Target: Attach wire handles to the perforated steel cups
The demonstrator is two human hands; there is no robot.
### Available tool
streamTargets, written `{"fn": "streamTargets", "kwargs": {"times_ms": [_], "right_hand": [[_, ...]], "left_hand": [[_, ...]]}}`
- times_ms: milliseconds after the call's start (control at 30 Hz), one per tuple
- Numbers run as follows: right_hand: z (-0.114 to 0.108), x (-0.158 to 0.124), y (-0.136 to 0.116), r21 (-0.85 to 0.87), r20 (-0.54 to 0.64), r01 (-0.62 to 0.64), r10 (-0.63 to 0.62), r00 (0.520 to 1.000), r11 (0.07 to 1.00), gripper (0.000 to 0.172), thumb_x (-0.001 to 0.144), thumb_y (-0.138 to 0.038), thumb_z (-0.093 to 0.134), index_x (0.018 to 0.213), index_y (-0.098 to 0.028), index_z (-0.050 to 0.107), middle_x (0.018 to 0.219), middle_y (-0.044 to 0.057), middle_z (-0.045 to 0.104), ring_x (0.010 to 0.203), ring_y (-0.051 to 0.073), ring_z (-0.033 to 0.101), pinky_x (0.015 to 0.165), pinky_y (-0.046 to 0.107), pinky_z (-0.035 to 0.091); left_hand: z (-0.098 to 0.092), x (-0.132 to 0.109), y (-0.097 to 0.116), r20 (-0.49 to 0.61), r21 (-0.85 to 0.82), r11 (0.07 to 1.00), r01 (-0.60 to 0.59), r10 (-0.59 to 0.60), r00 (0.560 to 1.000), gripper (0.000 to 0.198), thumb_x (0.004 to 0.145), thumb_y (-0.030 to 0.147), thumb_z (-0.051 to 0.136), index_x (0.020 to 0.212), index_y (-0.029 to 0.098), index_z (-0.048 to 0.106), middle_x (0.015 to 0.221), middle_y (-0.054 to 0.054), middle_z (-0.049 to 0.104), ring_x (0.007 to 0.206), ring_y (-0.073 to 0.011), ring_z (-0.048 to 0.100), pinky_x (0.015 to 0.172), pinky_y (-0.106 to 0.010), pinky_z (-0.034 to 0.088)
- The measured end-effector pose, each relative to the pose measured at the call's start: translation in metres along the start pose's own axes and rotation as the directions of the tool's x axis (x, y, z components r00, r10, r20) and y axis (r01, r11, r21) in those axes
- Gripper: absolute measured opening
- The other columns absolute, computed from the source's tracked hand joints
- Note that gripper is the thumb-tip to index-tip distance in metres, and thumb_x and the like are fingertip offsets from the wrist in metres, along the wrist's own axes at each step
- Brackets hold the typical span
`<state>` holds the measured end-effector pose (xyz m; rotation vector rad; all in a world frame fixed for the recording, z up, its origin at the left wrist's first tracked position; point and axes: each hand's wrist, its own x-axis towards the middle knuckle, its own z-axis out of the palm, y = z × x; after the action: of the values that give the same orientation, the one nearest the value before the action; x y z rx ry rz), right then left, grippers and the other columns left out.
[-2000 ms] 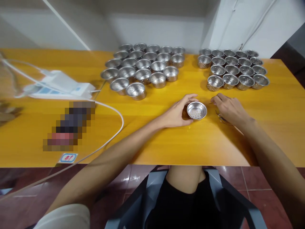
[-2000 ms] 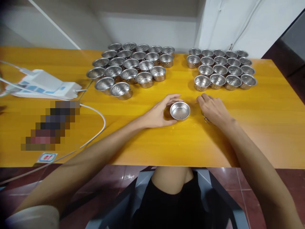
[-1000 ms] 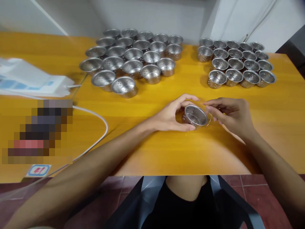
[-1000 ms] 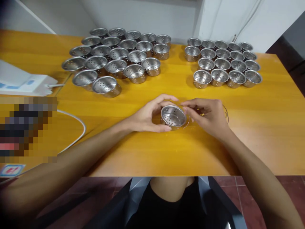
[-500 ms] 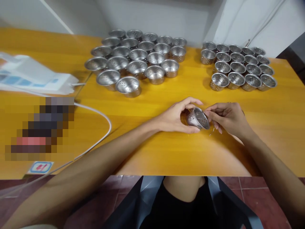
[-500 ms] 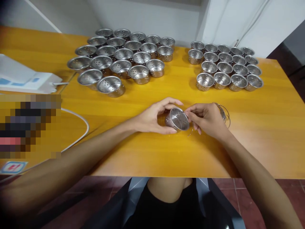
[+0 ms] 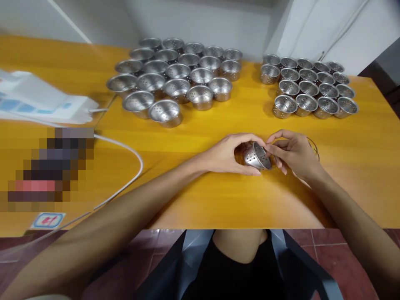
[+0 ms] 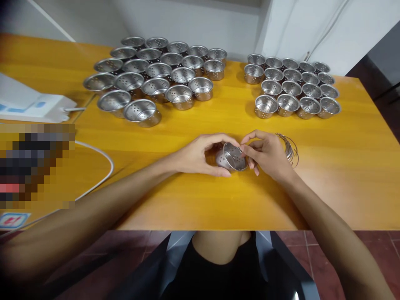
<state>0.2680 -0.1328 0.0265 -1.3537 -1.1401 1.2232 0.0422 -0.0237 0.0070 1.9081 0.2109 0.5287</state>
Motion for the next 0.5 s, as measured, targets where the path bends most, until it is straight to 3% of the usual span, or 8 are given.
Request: {"fn": "streamTargets", "kwargs": {"times_ms": [233,367,500], "right_hand": [[0.006,0.001,0.003,0.069,-0.027,0.026,-0.024,0.999,0.997,0.048,0.077,-0.052,0.104,0.093,-0.019,0.073,0.071,0.002,0.078,0.038,0.007,0.053,0.03,0.019,0.038],[0.004,0.003,0.004,0.125,0.004,0.024,-0.024,1.0,0.992,0.041,0.08,-0.051,0.102,0.093,-0.018,0.082,0.076,0.004,0.079,0.045,0.008,0.055,0.034,0.021,0.042],[-0.006,0.006,0.003,0.174,0.112,-0.006,-0.014,0.994,0.985,0.038,0.085,-0.054,0.098,0.094,-0.019,0.088,0.087,0.006,0.08,0.059,0.01,0.063,0.048,0.024,0.053]], "left_hand": [[-0.001,0.0,0.0,-0.042,0.232,0.971,-0.055,0.067,0.997,0.051,0.076,0.046,0.101,0.116,0.024,0.077,0.125,-0.009,0.073,0.118,-0.0269,0.072,0.109,-0.044,0.054],[0.002,-0.001,0.0,-0.033,0.246,0.968,-0.059,0.069,0.997,0.05,0.077,0.044,0.099,0.118,0.024,0.077,0.127,-0.009,0.075,0.117,-0.0269,0.074,0.107,-0.043,0.056],[0.002,0.0,0.001,-0.04,0.183,0.979,-0.091,0.1,0.994,0.048,0.078,0.04,0.097,0.119,0.023,0.078,0.13,-0.011,0.076,0.117,-0.0271,0.076,0.106,-0.044,0.058]]}}
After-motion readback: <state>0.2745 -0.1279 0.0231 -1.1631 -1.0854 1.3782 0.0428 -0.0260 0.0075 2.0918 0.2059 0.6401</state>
